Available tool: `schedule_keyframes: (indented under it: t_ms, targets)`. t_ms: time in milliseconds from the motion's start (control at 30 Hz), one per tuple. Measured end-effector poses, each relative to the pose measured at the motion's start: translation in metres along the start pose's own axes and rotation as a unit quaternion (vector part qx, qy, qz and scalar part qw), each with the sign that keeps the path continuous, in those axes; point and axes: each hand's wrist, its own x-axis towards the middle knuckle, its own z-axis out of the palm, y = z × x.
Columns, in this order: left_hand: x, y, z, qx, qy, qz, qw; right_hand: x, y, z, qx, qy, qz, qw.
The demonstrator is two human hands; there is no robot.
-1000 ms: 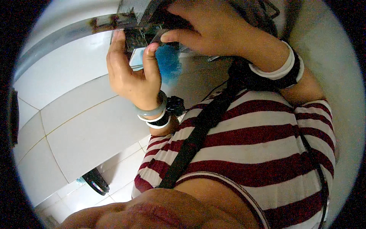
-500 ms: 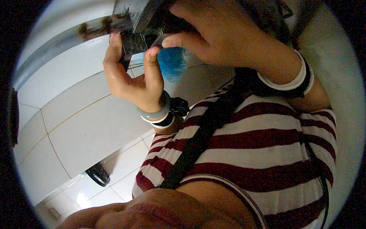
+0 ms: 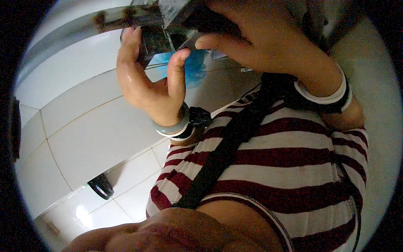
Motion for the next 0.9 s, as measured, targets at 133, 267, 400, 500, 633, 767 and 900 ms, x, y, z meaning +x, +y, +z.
schedule_keyframes:
  t_ms: [133, 267, 400, 500, 633, 767, 900]
  targets:
    - [-0.002, -0.013, 0.008, 0.002, 0.071, 0.029, 0.997, 0.005, -0.01, 0.001, -0.072, 0.044, -0.029, 0.996]
    - [-0.004, -0.013, 0.012, 0.018, 0.079, 0.019, 0.997, 0.002, -0.003, 0.004, -0.092, 0.019, -0.013, 0.996]
    - [-0.005, -0.011, 0.015, 0.019, 0.097, 0.001, 0.995, 0.0, 0.001, 0.011, -0.098, 0.074, -0.042, 0.992]
    - [-0.006, -0.014, 0.02, 0.015, 0.106, 0.004, 0.994, -0.001, 0.005, 0.013, -0.091, 0.086, -0.028, 0.992]
    - [-0.003, -0.013, 0.023, 0.023, 0.108, 0.013, 0.994, -0.001, 0.005, 0.01, -0.043, 0.031, 0.053, 0.997]
    - [0.004, -0.007, 0.021, 0.02, 0.085, 0.073, 0.993, -0.003, 0.01, 0.014, -0.158, 0.125, -0.052, 0.978]
    - [0.003, -0.009, 0.021, -0.004, 0.098, 0.079, 0.992, -0.001, 0.005, 0.006, -0.141, 0.03, 0.021, 0.989]
